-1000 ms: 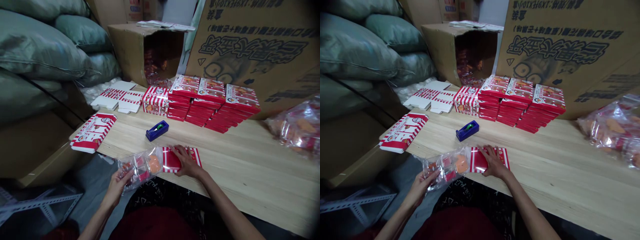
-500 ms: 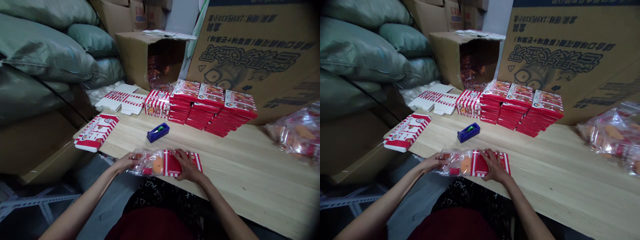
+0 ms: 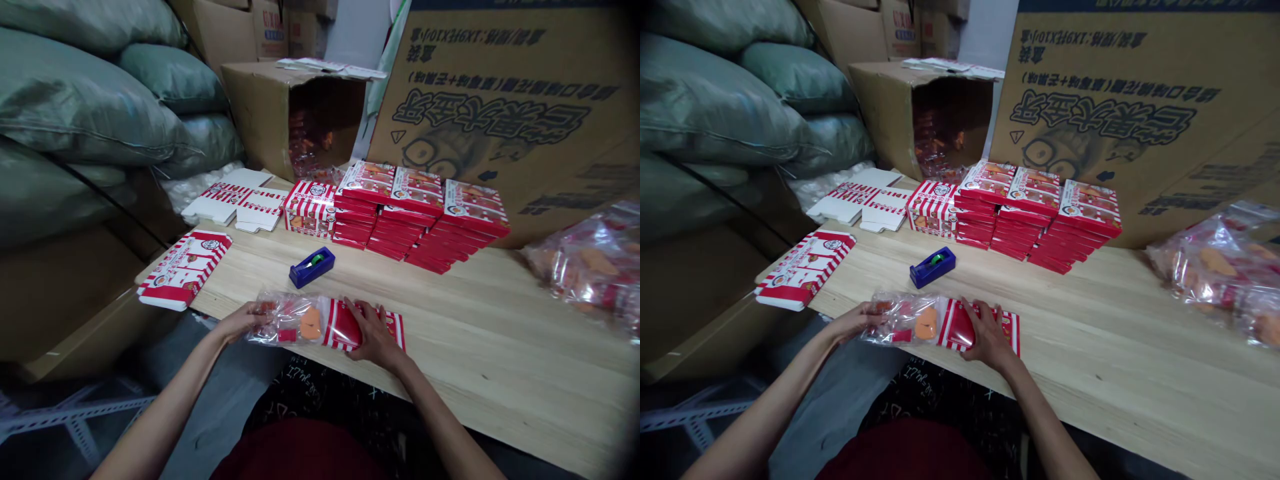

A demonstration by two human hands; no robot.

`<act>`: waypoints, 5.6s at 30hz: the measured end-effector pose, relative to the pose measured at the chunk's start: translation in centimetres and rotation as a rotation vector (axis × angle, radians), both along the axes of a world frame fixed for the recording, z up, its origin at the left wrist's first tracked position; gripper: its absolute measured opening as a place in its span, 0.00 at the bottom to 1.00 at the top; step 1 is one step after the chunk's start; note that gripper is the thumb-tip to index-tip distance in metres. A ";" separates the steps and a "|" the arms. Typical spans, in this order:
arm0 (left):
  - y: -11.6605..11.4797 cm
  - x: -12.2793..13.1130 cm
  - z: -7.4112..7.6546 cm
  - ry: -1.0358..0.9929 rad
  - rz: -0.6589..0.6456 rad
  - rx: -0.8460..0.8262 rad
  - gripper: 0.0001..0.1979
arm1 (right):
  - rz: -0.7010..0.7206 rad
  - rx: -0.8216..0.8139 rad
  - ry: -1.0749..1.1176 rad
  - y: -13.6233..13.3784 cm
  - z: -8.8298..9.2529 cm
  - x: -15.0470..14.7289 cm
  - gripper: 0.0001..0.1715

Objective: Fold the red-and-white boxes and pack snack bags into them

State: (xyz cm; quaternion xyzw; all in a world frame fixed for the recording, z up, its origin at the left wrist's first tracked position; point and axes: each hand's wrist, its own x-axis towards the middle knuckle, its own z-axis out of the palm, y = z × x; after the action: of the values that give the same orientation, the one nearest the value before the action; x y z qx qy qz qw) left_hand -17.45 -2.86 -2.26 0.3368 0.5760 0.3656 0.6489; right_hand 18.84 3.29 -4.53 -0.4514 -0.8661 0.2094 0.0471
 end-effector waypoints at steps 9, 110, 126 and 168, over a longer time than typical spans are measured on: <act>4.8 -1.6 3.6 0.103 -0.200 0.016 0.17 | 0.044 -0.060 -0.029 0.3 1.1 0.1 0.76; -0.8 20.7 8.5 -0.399 -0.126 0.418 0.34 | -0.929 -0.101 1.521 -8.6 9.1 1.6 0.12; -1.8 21.7 9.6 -0.448 -0.033 0.301 0.20 | -0.956 -0.104 1.520 -10.0 9.9 0.7 0.05; 1.4 21.4 10.2 -0.425 -0.082 0.327 0.16 | -0.808 -0.388 1.666 -9.5 10.2 2.8 0.10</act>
State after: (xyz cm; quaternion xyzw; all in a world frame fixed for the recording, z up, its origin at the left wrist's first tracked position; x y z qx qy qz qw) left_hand 3.92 -1.49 7.93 0.3759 0.3461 0.4897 0.7065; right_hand 21.60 -6.23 5.68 -0.4224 -0.2817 0.5728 0.6435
